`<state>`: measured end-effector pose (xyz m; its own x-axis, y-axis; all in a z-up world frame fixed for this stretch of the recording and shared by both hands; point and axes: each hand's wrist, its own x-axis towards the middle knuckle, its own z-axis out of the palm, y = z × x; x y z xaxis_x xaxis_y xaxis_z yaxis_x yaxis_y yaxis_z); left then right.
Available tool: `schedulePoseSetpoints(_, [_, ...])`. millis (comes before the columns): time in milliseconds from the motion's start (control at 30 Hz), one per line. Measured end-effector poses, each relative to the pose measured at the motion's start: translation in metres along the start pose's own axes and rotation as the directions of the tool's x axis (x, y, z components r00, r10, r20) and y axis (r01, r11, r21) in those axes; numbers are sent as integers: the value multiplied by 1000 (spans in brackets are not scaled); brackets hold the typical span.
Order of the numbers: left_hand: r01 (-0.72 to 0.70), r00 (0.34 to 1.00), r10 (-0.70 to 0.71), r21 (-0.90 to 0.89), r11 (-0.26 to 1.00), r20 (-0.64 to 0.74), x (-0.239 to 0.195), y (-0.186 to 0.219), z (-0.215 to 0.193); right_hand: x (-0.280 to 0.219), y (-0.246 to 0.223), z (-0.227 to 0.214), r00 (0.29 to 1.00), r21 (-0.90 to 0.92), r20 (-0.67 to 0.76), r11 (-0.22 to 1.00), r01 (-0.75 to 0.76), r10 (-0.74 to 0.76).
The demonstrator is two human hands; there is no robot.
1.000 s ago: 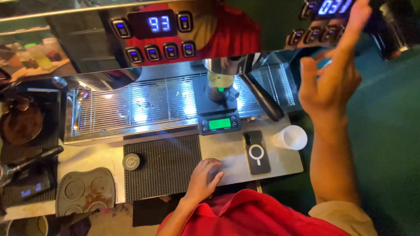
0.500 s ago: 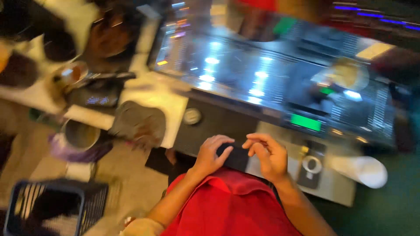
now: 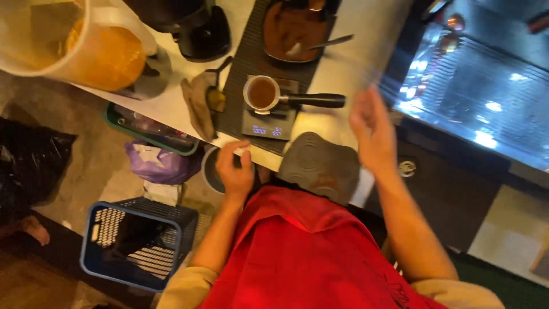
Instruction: The person prepares an espresso shot by first tamping coffee grounds in a portafilter. They then clean the portafilter and add fresh grounds using a spoon, leveling the surface before tamping it again.
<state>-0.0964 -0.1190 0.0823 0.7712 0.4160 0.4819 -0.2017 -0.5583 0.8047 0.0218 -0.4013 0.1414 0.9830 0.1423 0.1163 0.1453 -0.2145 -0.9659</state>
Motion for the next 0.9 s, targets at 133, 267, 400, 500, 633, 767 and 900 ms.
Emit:
schedulePoseSetpoints(133, [40,997,-51,193,980,53,61,-65,-37,78,4,35,960,-294,-107,915,-278,258])
schedulePoseSetpoints(267, [63,992,-85,222,973,92,96,-108,-43,145,58,44,888,-181,-219,878,-443,403])
schedulePoseSetpoints(400, [85,964,-138,225,971,228,108,-131,-34,172,100,57,759,201,-104,761,-617,643])
schedulePoseSetpoints(500, [76,972,-122,224,972,199,102,-146,-23,174,113,72,891,223,-165,896,-385,424])
schedulePoseSetpoints(633, [52,979,-97,238,970,181,88,-170,-15,152,40,89,982,-351,-59,924,149,-181])
schedulePoseSetpoints(767, [56,977,-104,245,968,187,87,-171,-16,147,28,83,935,-617,58,724,308,-349])
schedulePoseSetpoints(900, [40,982,-82,242,969,167,87,-172,-13,158,38,79,929,-571,-8,764,300,-371])
